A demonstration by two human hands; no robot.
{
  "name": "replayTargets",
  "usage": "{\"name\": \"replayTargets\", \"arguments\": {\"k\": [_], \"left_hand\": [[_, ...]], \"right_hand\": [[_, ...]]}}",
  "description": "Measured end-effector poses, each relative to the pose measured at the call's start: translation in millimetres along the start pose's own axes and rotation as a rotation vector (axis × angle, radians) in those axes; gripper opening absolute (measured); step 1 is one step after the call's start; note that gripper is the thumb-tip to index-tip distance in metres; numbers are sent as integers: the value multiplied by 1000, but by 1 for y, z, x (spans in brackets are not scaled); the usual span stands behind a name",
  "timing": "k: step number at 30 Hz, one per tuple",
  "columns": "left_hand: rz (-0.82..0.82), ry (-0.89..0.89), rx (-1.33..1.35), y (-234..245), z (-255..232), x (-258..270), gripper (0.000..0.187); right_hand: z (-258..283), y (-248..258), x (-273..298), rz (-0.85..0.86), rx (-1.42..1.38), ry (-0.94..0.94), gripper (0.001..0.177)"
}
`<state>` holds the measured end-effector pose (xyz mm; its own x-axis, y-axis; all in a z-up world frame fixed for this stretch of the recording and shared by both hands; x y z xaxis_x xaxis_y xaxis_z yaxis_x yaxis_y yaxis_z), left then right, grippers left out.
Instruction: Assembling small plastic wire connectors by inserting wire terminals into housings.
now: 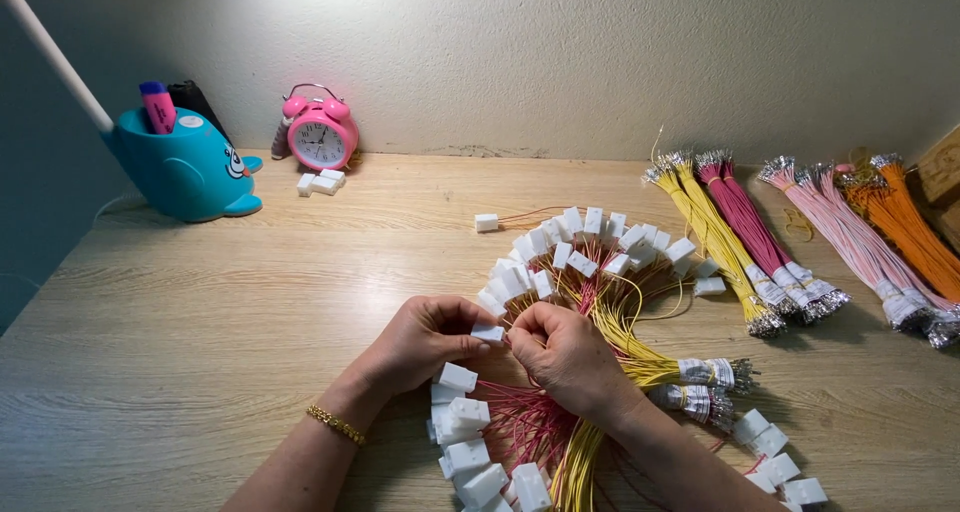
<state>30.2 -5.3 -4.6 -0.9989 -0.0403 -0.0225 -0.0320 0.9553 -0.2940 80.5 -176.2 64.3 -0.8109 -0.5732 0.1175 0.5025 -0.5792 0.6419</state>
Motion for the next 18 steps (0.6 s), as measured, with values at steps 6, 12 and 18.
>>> {"name": "replayTargets", "arguments": {"k": [6,12,18], "left_hand": [[-29,27,-77,1,0,1,21],[-23,-28,-53,-3,-4,0,19],[-136,33,-37,4,5,-4,25]], "right_hand": [[-4,-6,-2,-34,-29,49,14],[-1,3,-2,-63,58,183,15],[27,-1,23,-67,-61,673,11]]}}
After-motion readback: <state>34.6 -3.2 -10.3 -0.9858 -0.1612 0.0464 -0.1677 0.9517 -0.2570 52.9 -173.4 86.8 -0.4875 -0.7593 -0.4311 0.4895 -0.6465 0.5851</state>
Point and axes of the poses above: each hand's wrist, its own x-axis away from the middle knuckle, its own y-axis out of the back of the hand, z = x × y, the point moved 3 cm from there along -x, towards the middle knuckle, and after that the axes turned 3 degrees about x, right-handed, at the moved point
